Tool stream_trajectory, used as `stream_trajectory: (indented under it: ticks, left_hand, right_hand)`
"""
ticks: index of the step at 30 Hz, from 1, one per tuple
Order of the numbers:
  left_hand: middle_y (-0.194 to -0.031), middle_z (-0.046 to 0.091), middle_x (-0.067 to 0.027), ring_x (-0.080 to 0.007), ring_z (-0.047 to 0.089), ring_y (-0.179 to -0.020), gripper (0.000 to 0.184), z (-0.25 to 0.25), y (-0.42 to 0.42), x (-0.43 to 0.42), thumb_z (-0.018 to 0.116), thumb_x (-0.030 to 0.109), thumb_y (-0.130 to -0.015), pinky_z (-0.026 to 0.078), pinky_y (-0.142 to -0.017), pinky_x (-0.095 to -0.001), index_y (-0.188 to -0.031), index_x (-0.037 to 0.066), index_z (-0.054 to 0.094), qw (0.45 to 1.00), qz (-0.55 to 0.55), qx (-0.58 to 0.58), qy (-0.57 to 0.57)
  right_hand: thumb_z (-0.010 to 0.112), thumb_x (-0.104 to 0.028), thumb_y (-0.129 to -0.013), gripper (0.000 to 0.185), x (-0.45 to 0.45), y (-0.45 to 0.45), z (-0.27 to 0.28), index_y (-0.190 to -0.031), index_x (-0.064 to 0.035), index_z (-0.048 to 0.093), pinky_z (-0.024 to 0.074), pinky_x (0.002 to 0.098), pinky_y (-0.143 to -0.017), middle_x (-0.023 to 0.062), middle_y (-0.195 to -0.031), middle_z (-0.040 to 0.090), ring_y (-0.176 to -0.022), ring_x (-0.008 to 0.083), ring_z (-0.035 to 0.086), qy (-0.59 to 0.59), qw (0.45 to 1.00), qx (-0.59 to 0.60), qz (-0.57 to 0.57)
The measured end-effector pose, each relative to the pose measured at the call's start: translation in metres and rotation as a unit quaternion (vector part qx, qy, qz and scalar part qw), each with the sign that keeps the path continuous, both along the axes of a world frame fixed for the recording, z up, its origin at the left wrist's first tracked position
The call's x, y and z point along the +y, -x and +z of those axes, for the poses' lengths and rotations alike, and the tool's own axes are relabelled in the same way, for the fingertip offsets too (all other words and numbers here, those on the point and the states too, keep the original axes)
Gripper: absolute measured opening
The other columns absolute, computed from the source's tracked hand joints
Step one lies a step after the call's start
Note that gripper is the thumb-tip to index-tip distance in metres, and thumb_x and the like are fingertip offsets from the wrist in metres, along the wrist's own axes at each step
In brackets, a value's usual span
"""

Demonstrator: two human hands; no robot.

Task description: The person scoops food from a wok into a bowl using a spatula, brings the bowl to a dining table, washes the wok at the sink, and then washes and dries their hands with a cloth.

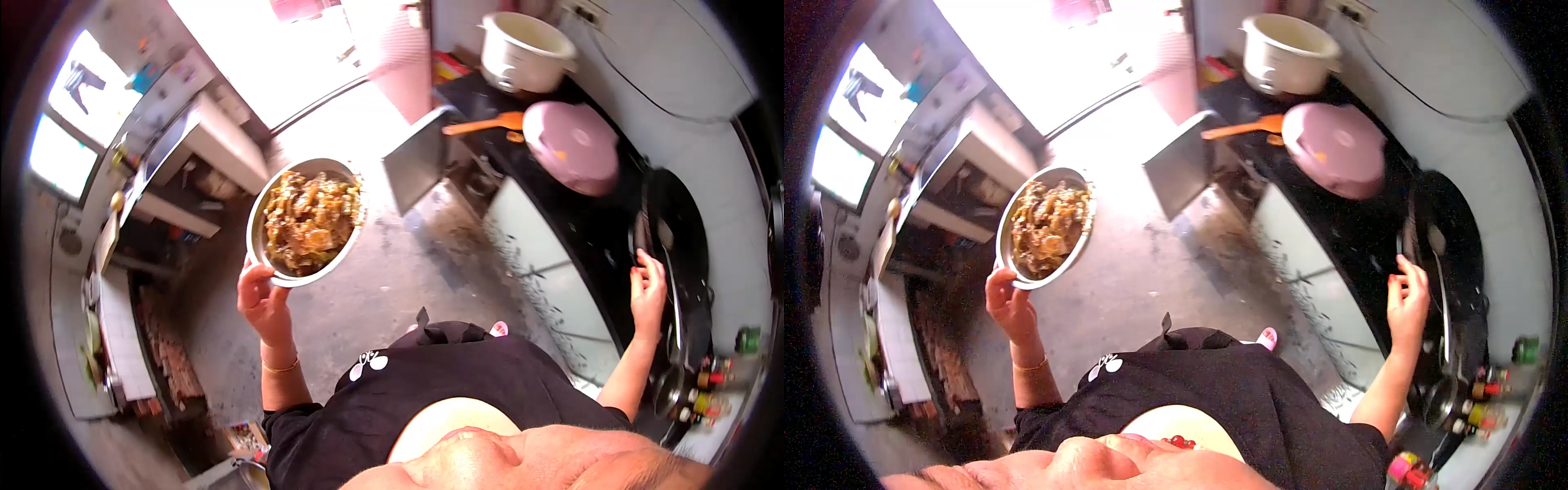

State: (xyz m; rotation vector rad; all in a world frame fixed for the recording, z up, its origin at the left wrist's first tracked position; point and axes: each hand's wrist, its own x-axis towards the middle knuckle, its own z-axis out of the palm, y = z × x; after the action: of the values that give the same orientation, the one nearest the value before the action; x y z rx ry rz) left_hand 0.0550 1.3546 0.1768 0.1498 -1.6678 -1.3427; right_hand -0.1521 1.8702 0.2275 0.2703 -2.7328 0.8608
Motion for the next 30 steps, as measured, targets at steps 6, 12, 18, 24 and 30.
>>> stream_trajectory:
  ticks: [6,12,18,24,30]
  left_hand:
    - [-0.109,0.052,-0.0154,-0.0200,0.051,-0.100,0.031,-0.032,-0.034,-0.056,0.072,-0.003,-0.068,0.041,-0.086,-0.0277,-0.090,0.002,0.052,0.997,0.062,-0.018,0.037]
    - [-0.108,0.053,-0.0159,-0.0219,0.050,-0.103,0.031,-0.059,0.004,-0.137,0.073,-0.001,-0.067,0.040,-0.088,-0.0300,-0.090,0.002,0.052,0.998,0.068,0.017,0.004]
    - [-0.123,0.045,-0.0223,-0.0243,0.047,-0.112,0.029,-0.056,0.066,-0.258,0.071,0.005,-0.071,0.038,-0.094,-0.0315,-0.092,0.001,0.053,0.999,0.005,0.001,-0.049]
    - [-0.122,0.046,-0.0215,-0.0247,0.046,-0.113,0.032,-0.042,0.141,-0.375,0.074,0.012,-0.072,0.036,-0.095,-0.0315,-0.092,0.001,0.053,0.999,0.004,0.014,-0.049]
    - [-0.110,0.050,-0.0156,-0.0207,0.048,-0.103,0.018,-0.042,0.238,-0.513,0.060,0.000,-0.075,0.037,-0.091,-0.0301,-0.091,0.000,0.051,0.998,0.045,0.037,0.026]
  right_hand:
    - [0.046,0.001,-0.083,0.028,-0.202,0.019,-0.049,-0.107,0.0005,0.059,0.0439,0.0224,-0.068,0.0070,-0.096,0.059,-0.077,0.0115,0.056,0.286,0.875,-0.258,0.294]
    - [0.044,0.002,-0.083,0.033,-0.408,0.070,-0.057,-0.113,0.0004,0.056,0.0430,0.0225,-0.072,0.0063,-0.099,0.059,-0.083,0.0103,0.054,0.277,0.753,-0.345,0.486]
    - [0.045,0.007,-0.081,0.046,-0.633,0.150,-0.061,-0.125,-0.0053,0.049,0.0436,0.0270,-0.079,0.0100,-0.111,0.053,-0.091,0.0168,0.053,0.219,0.759,-0.102,0.605]
    - [0.046,0.010,-0.080,0.044,-0.789,0.220,-0.054,-0.120,-0.0065,0.053,0.0458,0.0287,-0.077,0.0108,-0.102,0.054,-0.087,0.0185,0.054,0.223,0.692,-0.062,0.683]
    - [0.043,0.011,-0.074,0.047,-0.915,0.293,-0.057,-0.118,-0.0038,0.052,0.0480,0.0335,-0.076,0.0161,-0.097,0.056,-0.085,0.0276,0.056,0.215,0.755,0.074,0.615]
